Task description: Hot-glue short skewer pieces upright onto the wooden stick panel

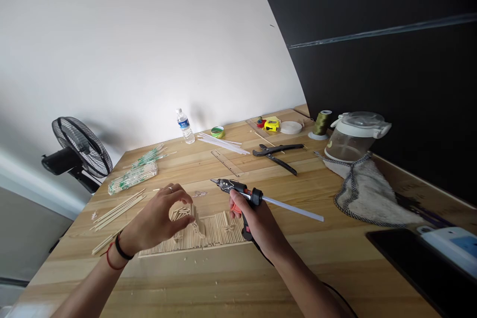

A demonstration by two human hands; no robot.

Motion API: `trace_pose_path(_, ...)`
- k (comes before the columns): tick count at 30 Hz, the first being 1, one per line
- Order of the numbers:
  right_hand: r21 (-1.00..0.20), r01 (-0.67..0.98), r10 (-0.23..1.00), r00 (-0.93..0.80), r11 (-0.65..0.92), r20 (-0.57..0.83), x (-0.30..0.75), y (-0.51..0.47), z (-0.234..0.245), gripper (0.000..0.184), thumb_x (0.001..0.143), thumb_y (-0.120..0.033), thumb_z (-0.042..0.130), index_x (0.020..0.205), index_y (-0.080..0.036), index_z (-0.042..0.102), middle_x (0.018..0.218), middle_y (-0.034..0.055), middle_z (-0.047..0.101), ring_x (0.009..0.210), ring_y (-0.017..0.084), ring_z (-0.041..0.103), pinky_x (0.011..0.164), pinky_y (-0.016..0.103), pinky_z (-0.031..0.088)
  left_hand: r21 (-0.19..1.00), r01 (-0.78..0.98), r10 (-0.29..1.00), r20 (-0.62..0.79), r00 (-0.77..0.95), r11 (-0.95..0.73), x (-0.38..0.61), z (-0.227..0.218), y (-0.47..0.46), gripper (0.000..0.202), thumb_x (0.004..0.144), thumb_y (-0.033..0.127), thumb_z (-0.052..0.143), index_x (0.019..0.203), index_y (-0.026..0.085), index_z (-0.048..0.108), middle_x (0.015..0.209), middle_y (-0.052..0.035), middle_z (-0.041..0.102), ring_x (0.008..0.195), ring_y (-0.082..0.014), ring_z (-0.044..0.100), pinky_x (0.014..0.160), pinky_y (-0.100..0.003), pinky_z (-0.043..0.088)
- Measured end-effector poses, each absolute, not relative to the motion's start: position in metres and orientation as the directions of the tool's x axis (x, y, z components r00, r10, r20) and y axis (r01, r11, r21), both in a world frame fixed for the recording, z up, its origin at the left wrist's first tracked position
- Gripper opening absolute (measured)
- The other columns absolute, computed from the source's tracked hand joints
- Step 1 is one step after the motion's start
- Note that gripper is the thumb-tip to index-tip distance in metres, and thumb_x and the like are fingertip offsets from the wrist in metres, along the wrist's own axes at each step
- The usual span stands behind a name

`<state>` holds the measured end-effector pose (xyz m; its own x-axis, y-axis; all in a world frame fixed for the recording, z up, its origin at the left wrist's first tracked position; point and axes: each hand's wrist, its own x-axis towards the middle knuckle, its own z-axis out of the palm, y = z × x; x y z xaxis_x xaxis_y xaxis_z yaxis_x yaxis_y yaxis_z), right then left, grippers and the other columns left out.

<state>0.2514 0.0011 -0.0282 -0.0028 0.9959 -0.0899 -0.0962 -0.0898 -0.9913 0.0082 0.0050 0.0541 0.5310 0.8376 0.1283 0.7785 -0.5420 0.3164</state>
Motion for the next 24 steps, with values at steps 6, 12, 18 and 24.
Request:
trace_pose_path(6,-0.992,-0.099,0.997,-0.009,-0.077,-0.077,0.2524,0.0021,-0.0293,0.054,0.082,-0.076,0.060,0.071,-0.023,0.057,0.063,0.0004,0.058,0.059,0.016,0.052,0.048,0.025,0.034,0.326,0.756,0.820,0.148,0.553,-0.568,0.0069,0.0533,0.0073,0.015,0.093,0.028,0.071,0.106,0.024,0.067,0.108,-0.0067,0.070,0.102,-0.0243,0.066,0.092,-0.043,0.053)
trace_pose_path(12,-0.994,-0.082,0.998,-0.010,-0.067,-0.067,0.2540,0.0022,-0.0281,0.051,0.084,-0.072,0.060,0.073,-0.022,0.058,0.066,0.0014,0.059,0.065,0.018,0.058,0.049,0.025,0.034,0.326,0.743,0.807,0.140,0.573,-0.584,0.0071,0.0561,0.0075,0.017,0.092,0.026,0.072,0.108,0.025,0.068,0.110,-0.0068,0.070,0.103,-0.0245,0.066,0.093,-0.042,0.054)
trace_pose_path(18,-0.995,-0.081,0.998,0.003,-0.065,-0.065,0.2528,0.0017,-0.0283,0.051,0.084,-0.072,0.058,0.072,-0.023,0.058,0.062,0.0005,0.058,0.064,0.018,0.057,0.050,0.025,0.034,0.322,0.740,0.804,0.159,0.573,-0.591,0.0069,0.0554,0.0073,0.016,0.092,0.027,0.071,0.107,0.025,0.069,0.110,-0.0068,0.071,0.102,-0.0244,0.068,0.091,-0.041,0.056)
trace_pose_path(24,-0.993,-0.092,0.997,0.009,-0.074,-0.075,0.2510,0.0003,-0.0281,0.051,0.085,-0.072,0.057,0.071,-0.023,0.057,0.062,-0.0002,0.057,0.058,0.015,0.050,0.049,0.025,0.033,0.344,0.738,0.810,0.147,0.568,-0.581,0.0073,0.0586,0.0023,0.034,0.096,0.028,0.067,0.130,0.027,0.063,0.115,-0.0073,0.071,0.108,-0.0238,0.068,0.095,-0.042,0.056)
